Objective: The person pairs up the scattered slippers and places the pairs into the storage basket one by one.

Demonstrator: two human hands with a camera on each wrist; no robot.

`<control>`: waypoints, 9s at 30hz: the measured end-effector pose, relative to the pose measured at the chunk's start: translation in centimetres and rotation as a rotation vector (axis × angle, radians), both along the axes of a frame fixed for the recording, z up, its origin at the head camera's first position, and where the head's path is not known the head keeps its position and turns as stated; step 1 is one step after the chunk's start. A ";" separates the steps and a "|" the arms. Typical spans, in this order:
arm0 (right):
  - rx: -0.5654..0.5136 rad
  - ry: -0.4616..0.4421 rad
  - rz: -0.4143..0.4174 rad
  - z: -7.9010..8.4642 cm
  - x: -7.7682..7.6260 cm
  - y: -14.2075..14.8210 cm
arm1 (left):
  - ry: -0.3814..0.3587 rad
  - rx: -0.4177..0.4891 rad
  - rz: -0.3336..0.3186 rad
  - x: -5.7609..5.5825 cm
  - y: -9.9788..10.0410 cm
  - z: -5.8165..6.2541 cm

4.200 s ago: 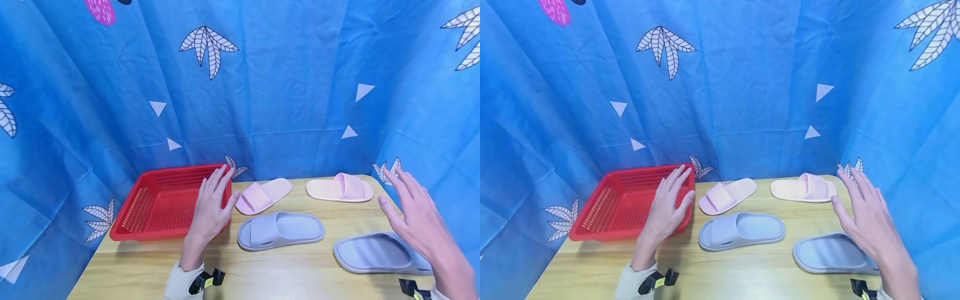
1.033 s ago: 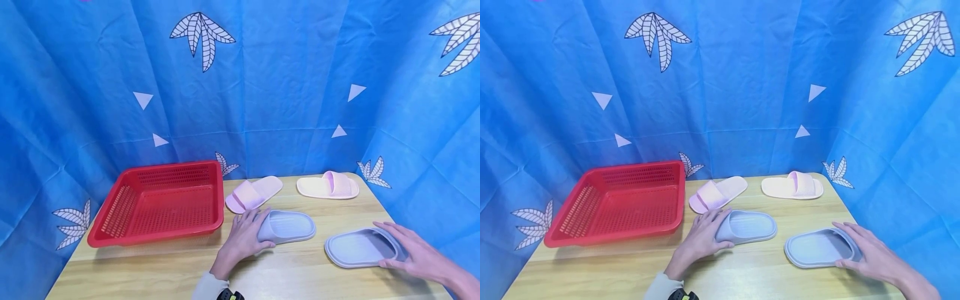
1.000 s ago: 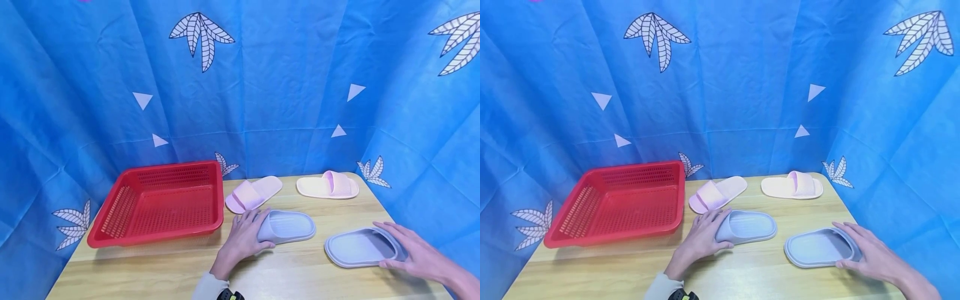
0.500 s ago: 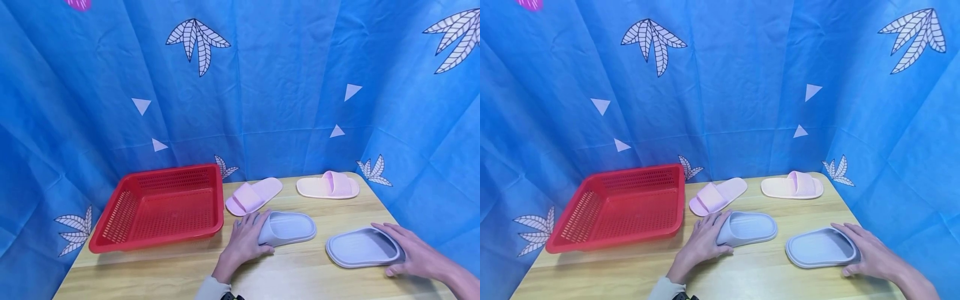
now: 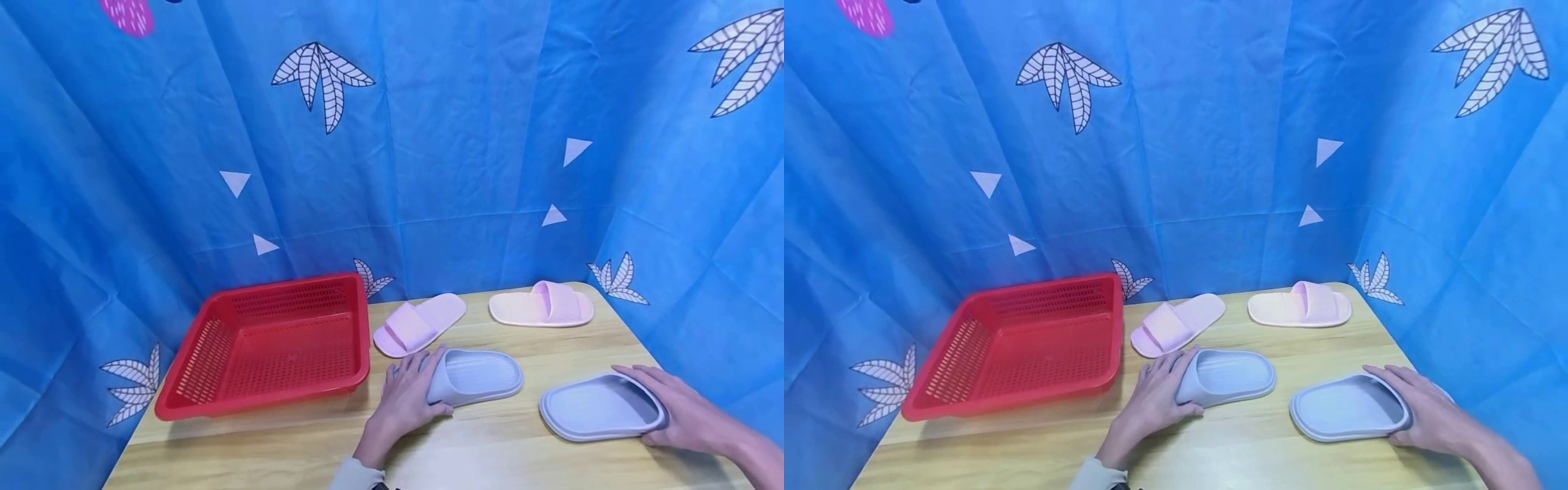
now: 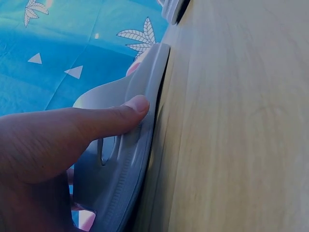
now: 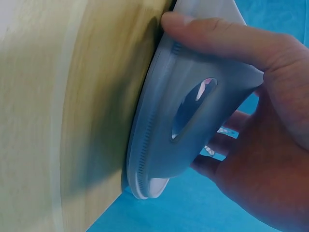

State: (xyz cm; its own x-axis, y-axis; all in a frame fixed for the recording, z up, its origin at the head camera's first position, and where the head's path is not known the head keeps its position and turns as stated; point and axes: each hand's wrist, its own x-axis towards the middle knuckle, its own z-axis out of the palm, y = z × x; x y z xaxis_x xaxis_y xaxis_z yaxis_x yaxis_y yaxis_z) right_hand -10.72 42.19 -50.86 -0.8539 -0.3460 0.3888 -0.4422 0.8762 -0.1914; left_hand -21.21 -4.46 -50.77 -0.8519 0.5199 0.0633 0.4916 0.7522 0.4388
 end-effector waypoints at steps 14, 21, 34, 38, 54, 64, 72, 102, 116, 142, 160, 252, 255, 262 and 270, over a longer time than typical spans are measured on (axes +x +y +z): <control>0.042 -0.062 -0.071 0.1 0.6 0.4 | -0.011 0.013 0.008 0.4 0.5 -0.1; -0.061 -0.036 -0.014 -0.1 0.4 0.4 | 0.029 0.010 0.007 0.4 0.3 0.5; -0.083 -0.017 -0.097 1.5 0.3 0.7 | 0.173 0.019 -0.013 1.4 0.4 3.9; -0.079 0.003 -0.143 2.3 0.0 0.5 | 0.237 0.017 -0.001 1.7 0.3 5.2; -0.146 0.164 -0.103 6.2 -2.5 -1.8 | 0.388 0.073 0.053 1.6 -2.5 8.6; -0.194 0.169 -0.098 8.1 -4.0 -2.9 | 0.492 0.163 0.120 0.3 -4.7 10.3; -0.250 0.161 -0.147 9.1 -4.3 -3.4 | 0.535 0.221 0.139 -0.5 -6.1 11.4; -0.377 0.293 -0.266 11.7 -5.0 -5.5 | 0.587 0.303 0.255 -2.2 -9.8 12.7; -0.320 0.454 -0.341 13.1 -4.5 -6.4 | 0.646 0.337 0.226 -2.4 -10.2 12.8; -0.277 0.420 -0.308 13.7 -4.3 -8.5 | 0.639 0.272 0.248 -1.9 -9.4 12.7; -0.197 0.481 -0.225 13.2 -5.0 -10.0 | 0.644 0.255 0.267 -1.9 -8.6 12.5; -0.084 0.395 0.005 13.6 -5.4 -15.2 | 0.702 0.200 0.162 -2.0 -5.1 11.0; -0.084 0.386 0.008 13.5 -5.5 -15.6 | 0.706 0.200 0.153 -2.0 -5.0 11.0; -0.060 0.377 0.003 13.5 -5.4 -16.2 | 0.719 0.188 0.151 -2.1 -4.8 10.8; -0.033 0.369 0.015 13.5 -5.3 -16.8 | 0.712 0.194 0.143 -2.0 -4.7 10.7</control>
